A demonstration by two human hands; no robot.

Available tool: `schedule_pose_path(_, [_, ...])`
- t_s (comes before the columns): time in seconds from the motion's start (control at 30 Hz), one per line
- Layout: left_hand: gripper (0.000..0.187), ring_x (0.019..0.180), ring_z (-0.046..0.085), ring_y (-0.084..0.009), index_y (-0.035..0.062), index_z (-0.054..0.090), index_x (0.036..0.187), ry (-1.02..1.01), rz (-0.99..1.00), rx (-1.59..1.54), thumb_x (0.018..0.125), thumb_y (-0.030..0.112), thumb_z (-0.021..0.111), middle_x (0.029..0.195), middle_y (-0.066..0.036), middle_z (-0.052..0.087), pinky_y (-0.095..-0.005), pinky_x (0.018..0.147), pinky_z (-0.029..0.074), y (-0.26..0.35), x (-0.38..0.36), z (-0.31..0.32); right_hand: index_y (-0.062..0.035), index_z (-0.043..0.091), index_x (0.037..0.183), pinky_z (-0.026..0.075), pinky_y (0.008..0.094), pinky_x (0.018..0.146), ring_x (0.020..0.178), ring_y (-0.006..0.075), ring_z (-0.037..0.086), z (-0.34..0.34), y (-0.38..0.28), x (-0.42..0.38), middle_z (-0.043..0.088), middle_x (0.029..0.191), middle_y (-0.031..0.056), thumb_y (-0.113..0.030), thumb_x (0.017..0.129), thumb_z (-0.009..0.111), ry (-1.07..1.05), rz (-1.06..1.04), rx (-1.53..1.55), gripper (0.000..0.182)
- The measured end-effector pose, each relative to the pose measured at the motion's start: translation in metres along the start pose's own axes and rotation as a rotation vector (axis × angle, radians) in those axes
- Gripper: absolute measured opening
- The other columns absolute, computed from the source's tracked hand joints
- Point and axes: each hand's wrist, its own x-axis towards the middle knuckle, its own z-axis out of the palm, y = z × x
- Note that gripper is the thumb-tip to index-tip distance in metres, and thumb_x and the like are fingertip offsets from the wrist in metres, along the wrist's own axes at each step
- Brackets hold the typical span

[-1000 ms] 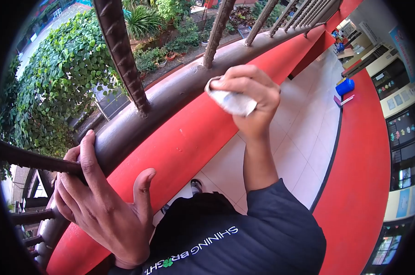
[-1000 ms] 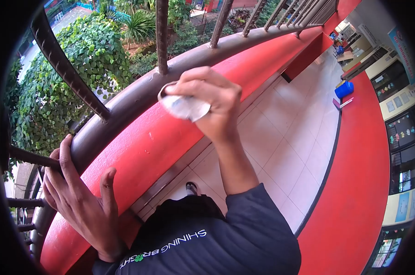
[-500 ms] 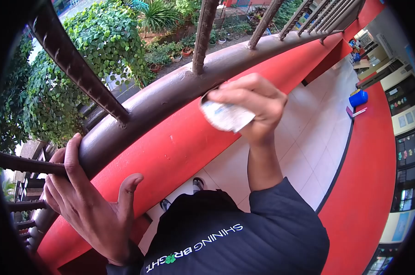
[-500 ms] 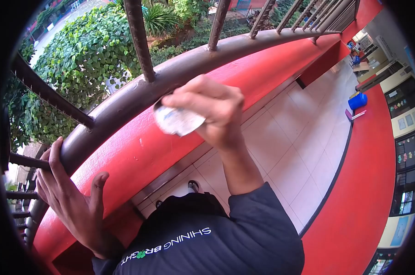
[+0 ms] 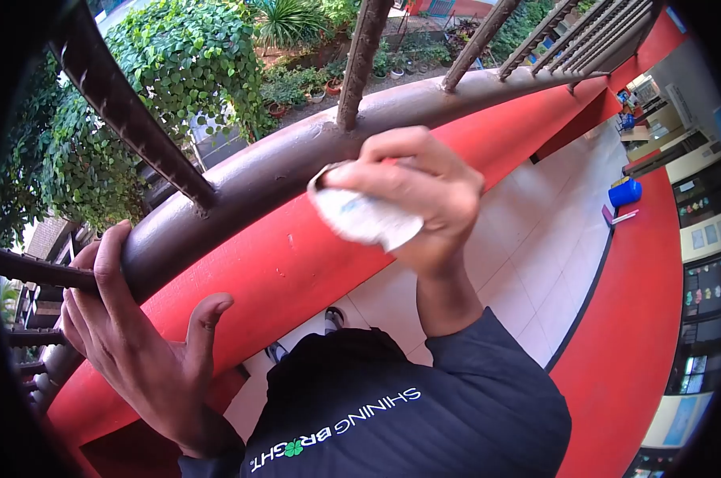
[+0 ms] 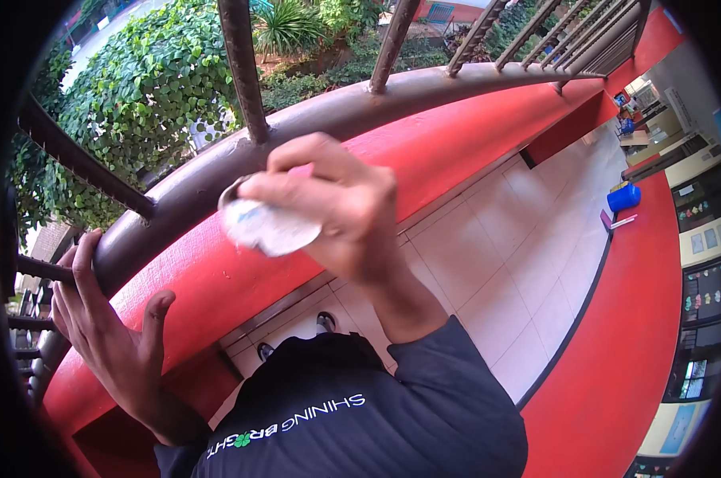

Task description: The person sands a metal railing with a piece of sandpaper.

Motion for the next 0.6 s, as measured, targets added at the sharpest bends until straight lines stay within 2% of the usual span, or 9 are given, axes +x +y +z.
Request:
schedule_pose_path(0.07, [0.103, 0.128, 0.053, -0.0426, 0.0125, 0.052, 0.148, -0.01, 0.004, -0.011, 0.078, 0.088, 0.057, 0.136, -0.019, 0.059, -0.0573, 0.113, 0.032, -0.003, 0.001, -0.001, -0.0117, 0.084, 0.1, 0.053, 0.029, 0.061, 0.071, 0.0104, 0.066, 0.003, -0.002, -0.001, 0.068, 0.092, 0.0038, 0.006, 0.072, 0.083, 0.067, -0.053, -0.053, 0.033])
schedule_pose_path(0.13, [0.102, 0.127, 0.054, -0.0424, 0.0119, 0.052, 0.147, -0.007, 0.025, -0.021, 0.078, 0.087, 0.058, 0.135, -0.019, 0.059, -0.0566, 0.113, 0.032, -0.004, 0.0, -0.001, -0.0008, 0.079, 0.097, 0.052, 0.0272, 0.066, 0.075, 0.0125, 0.066, -0.019, 0.013, 0.008, 0.07, 0.089, 0.005, 0.007, 0.087, 0.076, 0.514, 0.379, 0.015, 0.013])
schedule_pose_path(0.17, [0.102, 0.127, 0.054, -0.0424, 0.0119, 0.052, 0.147, -0.008, 0.01, -0.026, 0.078, 0.087, 0.058, 0.135, -0.019, 0.059, -0.0566, 0.113, 0.032, -0.002, -0.001, -0.001, 0.0007, 0.077, 0.098, 0.053, 0.0269, 0.065, 0.074, 0.012, 0.066, -0.015, 0.018, 0.004, 0.07, 0.091, 0.0051, 0.008, 0.093, 0.073, 0.5, 0.302, -0.056, 0.01])
schedule_pose_path(0.23, [0.103, 0.127, 0.054, -0.0421, 0.013, 0.053, 0.147, 0.004, 0.006, -0.007, 0.077, 0.088, 0.059, 0.134, -0.02, 0.059, -0.0561, 0.113, 0.032, 0.0, 0.001, -0.003, -0.0004, 0.078, 0.098, 0.054, 0.0267, 0.065, 0.075, 0.0133, 0.066, 0.007, -0.006, -0.001, 0.071, 0.092, 0.0056, 0.01, 0.09, 0.074, 0.486, 0.349, 0.133, 0.014])
schedule_pose_path(0.3, [0.103, 0.127, 0.054, -0.0418, 0.0139, 0.053, 0.147, -0.002, 0.014, -0.017, 0.076, 0.088, 0.06, 0.134, -0.02, 0.059, -0.056, 0.113, 0.032, -0.002, 0.002, -0.004, 0.0019, 0.077, 0.1, 0.053, 0.0256, 0.065, 0.075, 0.0119, 0.066, 0.016, -0.015, -0.006, 0.072, 0.09, 0.0049, 0.01, 0.088, 0.077, 0.333, 0.153, -0.18, 0.014])
schedule_pose_path(0.4, [0.102, 0.128, 0.053, -0.0413, 0.0156, 0.053, 0.147, -0.012, -0.018, -0.045, 0.075, 0.087, 0.062, 0.134, -0.019, 0.059, -0.0558, 0.114, 0.032, -0.002, 0.0, -0.005, -0.0002, 0.079, 0.102, 0.054, 0.0244, 0.069, 0.081, 0.011, 0.068, -0.004, -0.002, 0.009, 0.072, 0.092, 0.0046, 0.016, 0.083, 0.077, 0.524, 0.401, -0.217, 0.024])
schedule_pose_path(0.47, [0.101, 0.128, 0.053, -0.0411, 0.0164, 0.053, 0.147, -0.007, -0.021, -0.047, 0.074, 0.086, 0.063, 0.134, -0.019, 0.058, -0.0557, 0.114, 0.032, 0.0, 0.001, -0.006, 0.0028, 0.077, 0.103, 0.052, 0.0256, 0.068, 0.076, 0.0107, 0.065, 0.029, -0.032, -0.004, 0.073, 0.087, 0.0054, 0.011, 0.089, 0.075, 0.309, 0.163, -0.14, 0.016])
schedule_pose_path(0.5, [0.101, 0.128, 0.053, -0.0409, 0.0164, 0.053, 0.148, -0.018, -0.019, -0.057, 0.075, 0.085, 0.064, 0.134, -0.019, 0.058, -0.0556, 0.114, 0.031, 0.0, 0.001, -0.007, 0.0028, 0.077, 0.103, 0.052, 0.0256, 0.068, 0.076, 0.0107, 0.065, 0.027, -0.032, -0.003, 0.073, 0.087, 0.0054, 0.011, 0.089, 0.075, 0.315, 0.17, -0.146, 0.016])
schedule_pose_path(0.6, [0.1, 0.128, 0.053, -0.0405, 0.0167, 0.052, 0.149, -0.031, -0.002, -0.081, 0.075, 0.084, 0.065, 0.134, -0.018, 0.058, -0.0556, 0.115, 0.03, -0.006, -0.001, -0.007, 0.0071, 0.075, 0.103, 0.052, 0.0266, 0.072, 0.075, 0.0117, 0.065, 0.008, -0.022, 0.009, 0.073, 0.086, 0.0053, 0.01, 0.091, 0.074, 0.546, 0.479, -0.153, 0.013])
